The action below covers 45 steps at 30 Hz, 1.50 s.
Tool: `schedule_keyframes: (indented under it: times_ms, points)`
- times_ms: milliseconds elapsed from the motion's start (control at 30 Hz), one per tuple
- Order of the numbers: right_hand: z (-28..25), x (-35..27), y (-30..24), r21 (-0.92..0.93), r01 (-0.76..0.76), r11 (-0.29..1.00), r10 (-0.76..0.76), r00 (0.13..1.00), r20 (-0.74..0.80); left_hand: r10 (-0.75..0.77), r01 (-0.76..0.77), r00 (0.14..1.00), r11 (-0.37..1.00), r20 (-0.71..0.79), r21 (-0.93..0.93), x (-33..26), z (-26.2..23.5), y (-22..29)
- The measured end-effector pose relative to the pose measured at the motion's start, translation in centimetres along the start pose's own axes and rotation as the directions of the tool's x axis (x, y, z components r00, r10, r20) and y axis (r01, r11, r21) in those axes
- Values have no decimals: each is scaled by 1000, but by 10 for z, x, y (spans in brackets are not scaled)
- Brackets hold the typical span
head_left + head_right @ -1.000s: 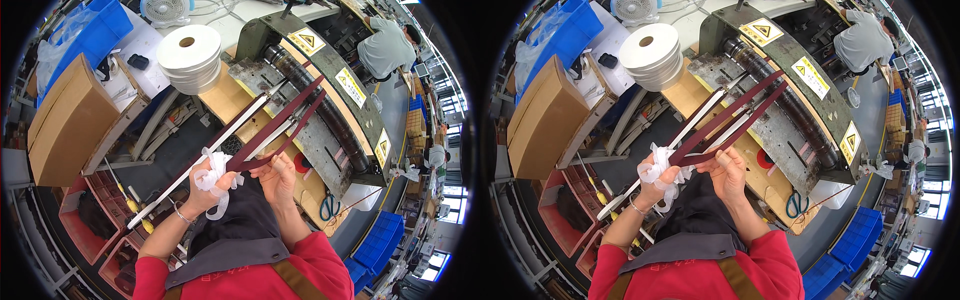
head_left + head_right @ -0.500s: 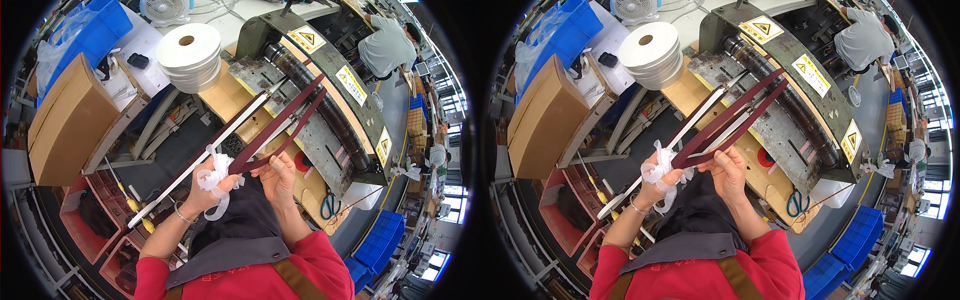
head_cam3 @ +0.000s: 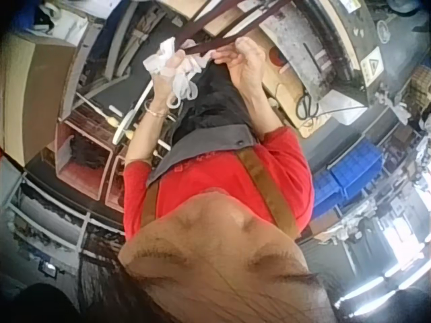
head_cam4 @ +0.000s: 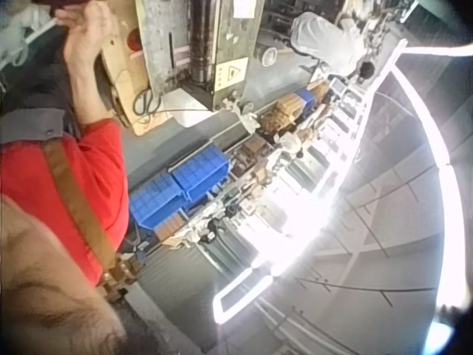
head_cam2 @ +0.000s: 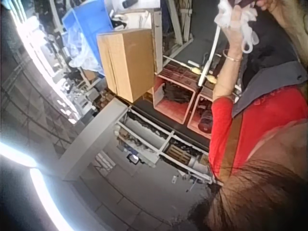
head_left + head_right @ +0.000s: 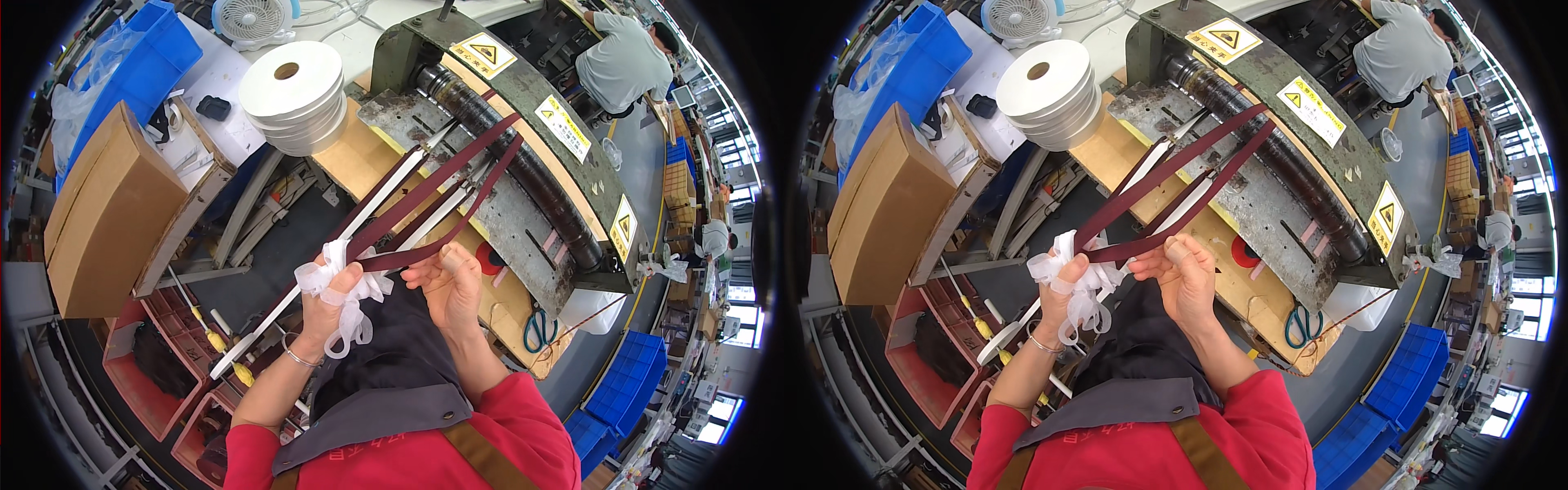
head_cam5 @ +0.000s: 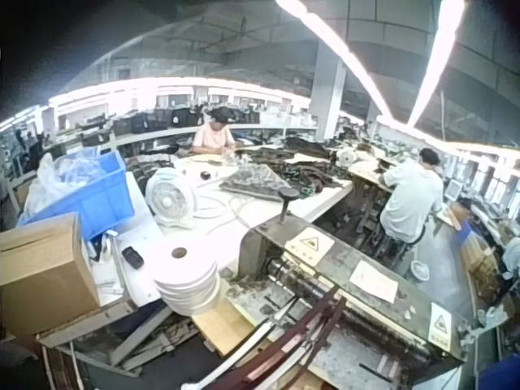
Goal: The person cuts a white strap from a roll using scissors, then threads it through a machine. They proceed to attach a white plastic clip to the strap and wind the strap onto a yellow spool. The person repeats this process, handling multiple straps and clips in a repetitive assembly sequence.
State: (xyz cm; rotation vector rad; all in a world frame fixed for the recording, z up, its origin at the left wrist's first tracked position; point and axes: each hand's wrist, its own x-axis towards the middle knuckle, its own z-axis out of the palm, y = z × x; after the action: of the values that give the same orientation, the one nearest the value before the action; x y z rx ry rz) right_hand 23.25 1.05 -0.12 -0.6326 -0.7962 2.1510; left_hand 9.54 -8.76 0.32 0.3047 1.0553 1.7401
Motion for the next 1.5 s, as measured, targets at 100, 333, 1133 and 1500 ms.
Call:
schedule_keyframes:
  times_ms: [100, 333, 1133, 1500]
  points:
    - [5, 2, 0, 30, 15, 999, -16, 999, 38, -26, 28, 999, 995, 28, -91, 0, -1, -1]
    - [12, 6, 0, -2, -14, 1000, 14, 993, 118, 62, -65, 998, 989, 27, 131, -6, 6, 2]
    - [7, 3, 3, 59, -99, 993, 93, 991, 93, -57, 69, 997, 955, 49, -290, -2, 11, 0]
    - [9, 1, -8, 229, -255, 939, 240, 967, 90, -204, 257, 966, 770, 157, -585, -11, 12, 9]
